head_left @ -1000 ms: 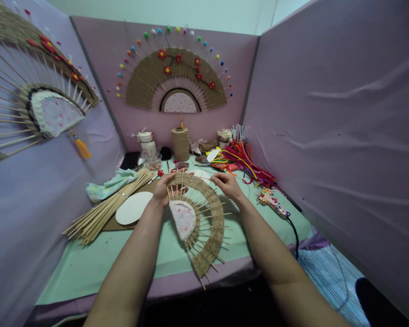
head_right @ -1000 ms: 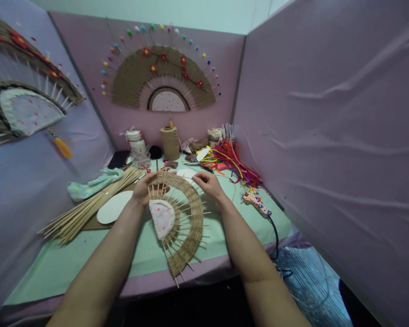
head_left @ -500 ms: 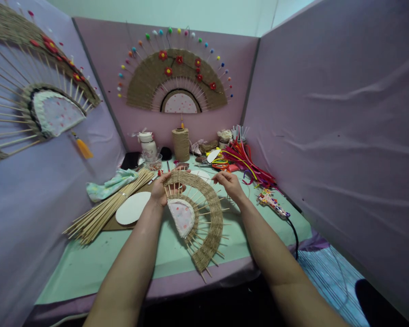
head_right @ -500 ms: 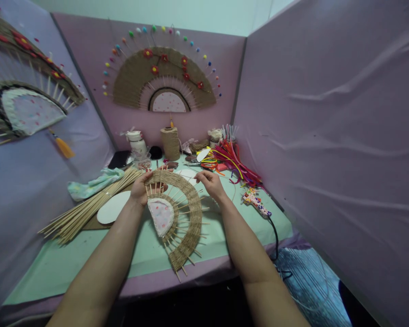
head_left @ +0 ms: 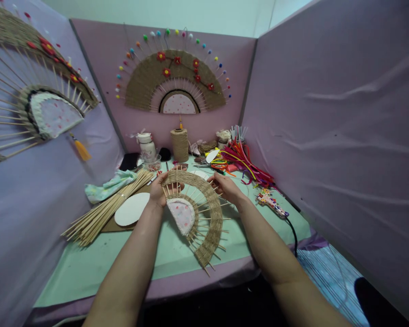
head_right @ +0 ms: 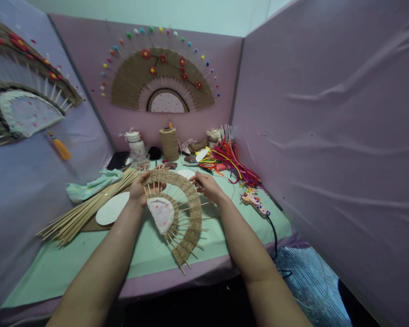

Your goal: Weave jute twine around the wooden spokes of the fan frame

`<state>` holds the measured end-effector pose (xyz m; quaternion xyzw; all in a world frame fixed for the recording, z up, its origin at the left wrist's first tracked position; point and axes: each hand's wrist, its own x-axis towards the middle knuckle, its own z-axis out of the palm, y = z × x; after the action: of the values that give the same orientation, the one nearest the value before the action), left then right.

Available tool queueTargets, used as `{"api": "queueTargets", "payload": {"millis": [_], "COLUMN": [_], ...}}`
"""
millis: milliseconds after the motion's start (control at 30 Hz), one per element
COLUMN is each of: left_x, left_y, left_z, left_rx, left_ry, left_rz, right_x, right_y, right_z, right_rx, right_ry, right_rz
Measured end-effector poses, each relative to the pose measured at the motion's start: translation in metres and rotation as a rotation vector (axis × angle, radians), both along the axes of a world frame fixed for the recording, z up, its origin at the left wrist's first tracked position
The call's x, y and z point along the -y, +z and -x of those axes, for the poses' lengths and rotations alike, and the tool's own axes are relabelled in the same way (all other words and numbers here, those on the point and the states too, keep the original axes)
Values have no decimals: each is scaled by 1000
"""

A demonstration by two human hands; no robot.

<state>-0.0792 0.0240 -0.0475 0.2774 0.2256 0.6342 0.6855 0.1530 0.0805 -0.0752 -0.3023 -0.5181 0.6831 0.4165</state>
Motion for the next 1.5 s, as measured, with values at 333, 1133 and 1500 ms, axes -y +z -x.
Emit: {"api": "queueTargets", "payload": {"millis": [333, 1133, 1500], "left_x": [-2, -4, -6], "left_y": [0, -19, -13], "left_z": [-3, -17, -5], "left_rx": [12, -232, -231], "left_ry": [89, -144, 1], "left_rz": [61, 150, 111], "right_x": [8, -3, -14], "right_y": [1, 10, -4], "right_z": [3, -9, -6], "right_rx": [116, -32, 105], "right_ry": [52, -149, -398], "right_rz": [-42, 48, -306]}}
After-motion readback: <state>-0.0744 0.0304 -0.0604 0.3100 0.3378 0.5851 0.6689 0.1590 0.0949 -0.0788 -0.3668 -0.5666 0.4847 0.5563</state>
